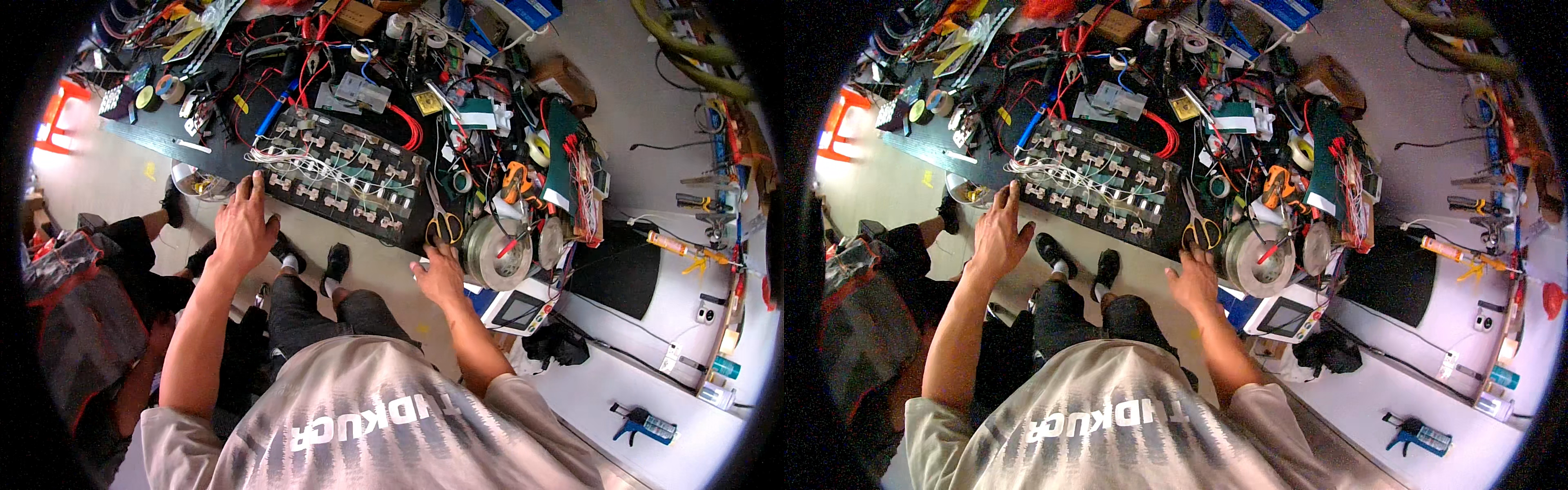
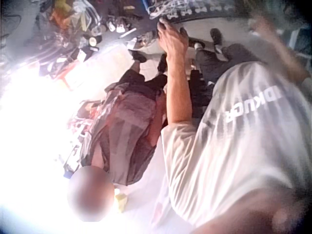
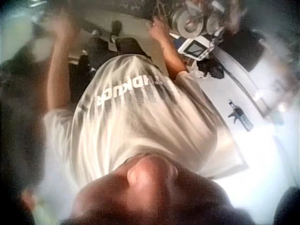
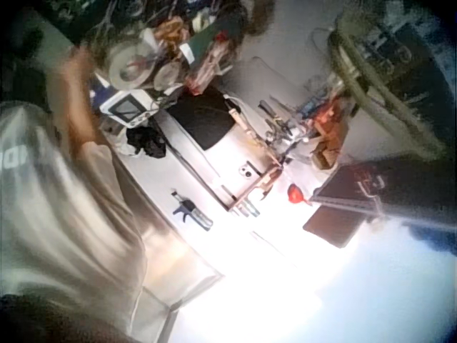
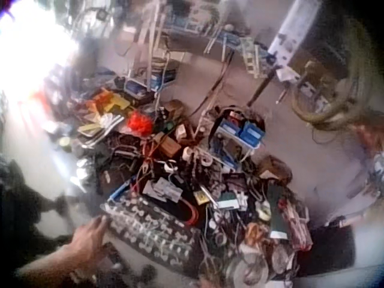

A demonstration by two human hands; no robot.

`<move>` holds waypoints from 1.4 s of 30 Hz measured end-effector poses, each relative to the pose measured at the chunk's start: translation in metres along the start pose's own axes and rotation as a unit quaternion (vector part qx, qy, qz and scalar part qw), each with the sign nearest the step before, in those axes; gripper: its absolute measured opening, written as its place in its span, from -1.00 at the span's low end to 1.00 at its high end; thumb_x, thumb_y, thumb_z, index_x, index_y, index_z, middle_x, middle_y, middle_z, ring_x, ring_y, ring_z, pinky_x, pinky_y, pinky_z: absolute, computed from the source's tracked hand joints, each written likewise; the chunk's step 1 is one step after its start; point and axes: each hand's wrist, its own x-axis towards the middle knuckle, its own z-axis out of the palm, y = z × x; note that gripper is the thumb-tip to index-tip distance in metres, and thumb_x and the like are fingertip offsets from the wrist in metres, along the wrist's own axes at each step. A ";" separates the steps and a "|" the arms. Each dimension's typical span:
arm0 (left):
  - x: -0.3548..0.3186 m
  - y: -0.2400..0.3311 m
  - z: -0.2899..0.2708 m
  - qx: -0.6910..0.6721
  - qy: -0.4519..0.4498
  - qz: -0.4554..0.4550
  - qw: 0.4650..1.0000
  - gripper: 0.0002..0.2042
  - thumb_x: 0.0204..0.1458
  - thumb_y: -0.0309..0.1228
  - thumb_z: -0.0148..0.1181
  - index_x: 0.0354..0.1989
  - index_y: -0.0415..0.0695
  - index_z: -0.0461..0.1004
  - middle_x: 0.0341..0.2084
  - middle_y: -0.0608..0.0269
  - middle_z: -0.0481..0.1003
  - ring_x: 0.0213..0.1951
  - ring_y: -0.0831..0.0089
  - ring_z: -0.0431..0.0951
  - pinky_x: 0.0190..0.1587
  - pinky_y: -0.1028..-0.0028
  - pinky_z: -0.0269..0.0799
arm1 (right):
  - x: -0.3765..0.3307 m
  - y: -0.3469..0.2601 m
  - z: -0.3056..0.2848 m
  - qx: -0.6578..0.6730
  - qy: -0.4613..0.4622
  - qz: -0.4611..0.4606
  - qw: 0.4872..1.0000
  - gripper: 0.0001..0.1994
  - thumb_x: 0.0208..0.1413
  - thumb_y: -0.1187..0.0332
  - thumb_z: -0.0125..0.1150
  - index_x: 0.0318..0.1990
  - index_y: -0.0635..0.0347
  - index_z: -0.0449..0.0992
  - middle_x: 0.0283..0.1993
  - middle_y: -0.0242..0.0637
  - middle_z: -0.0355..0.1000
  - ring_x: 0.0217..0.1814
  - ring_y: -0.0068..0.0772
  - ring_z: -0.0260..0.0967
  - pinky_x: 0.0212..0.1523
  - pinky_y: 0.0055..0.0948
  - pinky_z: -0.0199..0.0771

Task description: The person assembles a battery module by connecting wires and components to a circuit board and housing.

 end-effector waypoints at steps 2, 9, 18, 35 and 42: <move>0.001 -0.001 0.001 -0.004 -0.003 0.002 1.000 -0.13 0.06 -0.31 0.39 0.52 -0.35 0.10 0.34 -0.17 0.34 0.28 -0.08 0.46 0.23 0.07 0.46 | -0.005 -0.004 -0.005 -0.013 -0.019 -0.002 1.000 -0.41 0.16 0.10 0.41 0.27 0.26 0.53 0.47 0.03 0.30 0.49 0.15 0.19 0.47 -0.07 0.28; 0.003 0.004 0.001 0.025 -0.029 -0.013 0.999 -0.12 0.11 -0.31 0.39 0.54 -0.37 0.05 0.36 -0.24 0.33 0.28 -0.17 0.46 0.25 0.09 0.48 | -0.006 -0.004 -0.007 -0.002 -0.053 0.013 0.999 -0.32 0.12 0.01 0.43 0.32 0.21 0.50 0.53 0.05 0.20 0.56 0.11 0.10 0.51 -0.07 0.23; 0.002 0.001 0.002 0.030 -0.021 -0.007 0.999 -0.11 0.06 -0.27 0.40 0.52 -0.36 0.09 0.35 -0.19 0.33 0.28 -0.09 0.47 0.24 0.09 0.48 | 0.000 -0.007 -0.019 -0.021 -0.103 0.014 0.994 -0.29 0.17 -0.06 0.39 0.38 0.15 0.47 0.53 0.11 0.22 0.59 0.20 0.10 0.52 0.00 0.22; -0.002 0.002 0.002 0.006 -0.003 -0.014 1.000 -0.13 0.05 -0.27 0.39 0.50 -0.34 0.11 0.32 -0.20 0.36 0.23 -0.14 0.50 0.21 0.07 0.49 | 0.065 -0.061 -0.083 0.101 0.063 -0.066 0.991 -0.40 0.21 0.29 0.31 0.44 -0.04 0.39 0.00 -0.05 0.62 0.09 0.03 0.58 0.08 -0.01 0.58; -0.001 0.008 -0.003 0.010 -0.038 -0.042 0.998 -0.09 0.08 -0.26 0.39 0.55 -0.30 0.04 0.37 -0.18 0.32 0.27 -0.12 0.48 0.23 0.06 0.48 | 0.061 -0.062 -0.077 0.056 0.061 -0.055 0.995 -0.37 0.23 0.22 0.29 0.47 -0.09 0.34 -0.23 -0.07 0.67 -0.15 0.13 0.64 -0.07 0.07 0.61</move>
